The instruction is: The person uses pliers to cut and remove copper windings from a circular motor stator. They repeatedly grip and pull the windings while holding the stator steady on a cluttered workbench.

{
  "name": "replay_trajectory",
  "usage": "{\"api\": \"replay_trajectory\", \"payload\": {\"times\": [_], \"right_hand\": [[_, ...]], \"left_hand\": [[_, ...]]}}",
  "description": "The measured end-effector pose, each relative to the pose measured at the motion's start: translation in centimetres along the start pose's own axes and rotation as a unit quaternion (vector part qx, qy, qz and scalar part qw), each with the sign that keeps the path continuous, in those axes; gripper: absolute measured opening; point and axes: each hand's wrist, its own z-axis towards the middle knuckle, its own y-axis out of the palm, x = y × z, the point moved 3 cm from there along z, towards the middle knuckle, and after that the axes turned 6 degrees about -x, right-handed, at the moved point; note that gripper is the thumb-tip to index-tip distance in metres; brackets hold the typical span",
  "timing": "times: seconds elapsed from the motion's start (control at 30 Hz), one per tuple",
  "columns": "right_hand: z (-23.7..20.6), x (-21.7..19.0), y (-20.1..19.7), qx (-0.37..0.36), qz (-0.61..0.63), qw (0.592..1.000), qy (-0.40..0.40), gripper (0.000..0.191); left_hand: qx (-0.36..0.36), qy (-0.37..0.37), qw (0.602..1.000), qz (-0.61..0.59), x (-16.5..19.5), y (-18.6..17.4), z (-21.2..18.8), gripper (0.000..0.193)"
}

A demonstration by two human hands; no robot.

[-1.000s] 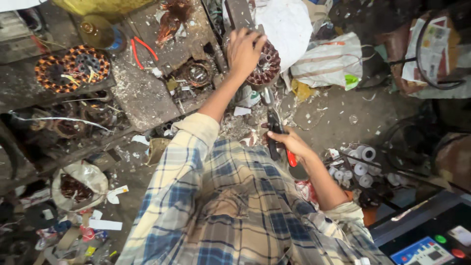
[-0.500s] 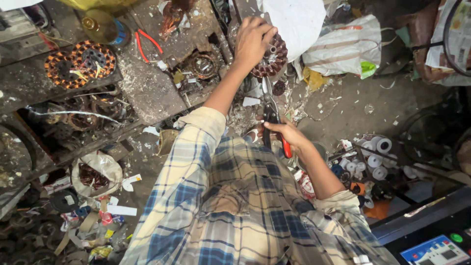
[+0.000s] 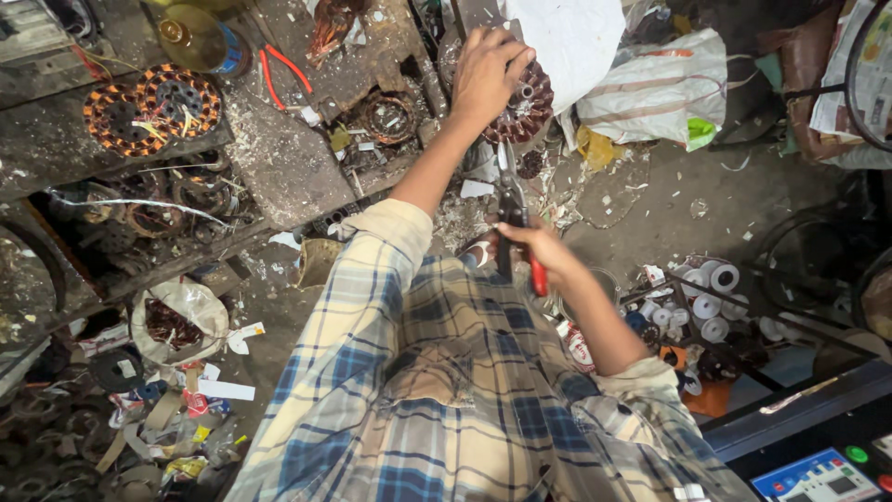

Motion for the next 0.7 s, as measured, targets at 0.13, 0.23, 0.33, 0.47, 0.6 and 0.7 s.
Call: {"api": "replay_trajectory", "payload": {"times": [0.13,0.23,0.33,0.47,0.6,0.7], "right_hand": [[1.2,0.9,0.2,0.015,0.027,0.997,-0.073,0.031],[2.1,1.8,-0.2,-0.069,0.183,0.980,0.047,0.036],[2.6,0.6,-2.0,-0.002,0.044,0.995,-0.093,0.033],[2.9,1.6,-3.1,-0.048,0.124,0.991,0.018,0.031],[4.0,3.2,-3.2,-0.025,0.074,0.994,-0.075,0.021],[5.5,4.5,-2.6,0.066,-0.059,0.986,-0.144,0.025]], "left_hand": [[0.007,-0.010,1.000,-0.025,0.3,0.2,-0.3,0.028],[0.066,0.023,0.997,-0.030,0.7,-0.1,-0.5,0.024],[0.069,0.028,0.996,-0.043,0.7,-0.2,-0.6,0.021],[0.065,0.019,0.996,-0.051,0.2,-0.1,-0.7,0.020],[0.087,0.016,0.995,-0.046,-0.3,0.5,-0.5,0.022],[0.082,0.018,0.996,-0.008,-0.1,1.0,-0.3,0.022]]}}
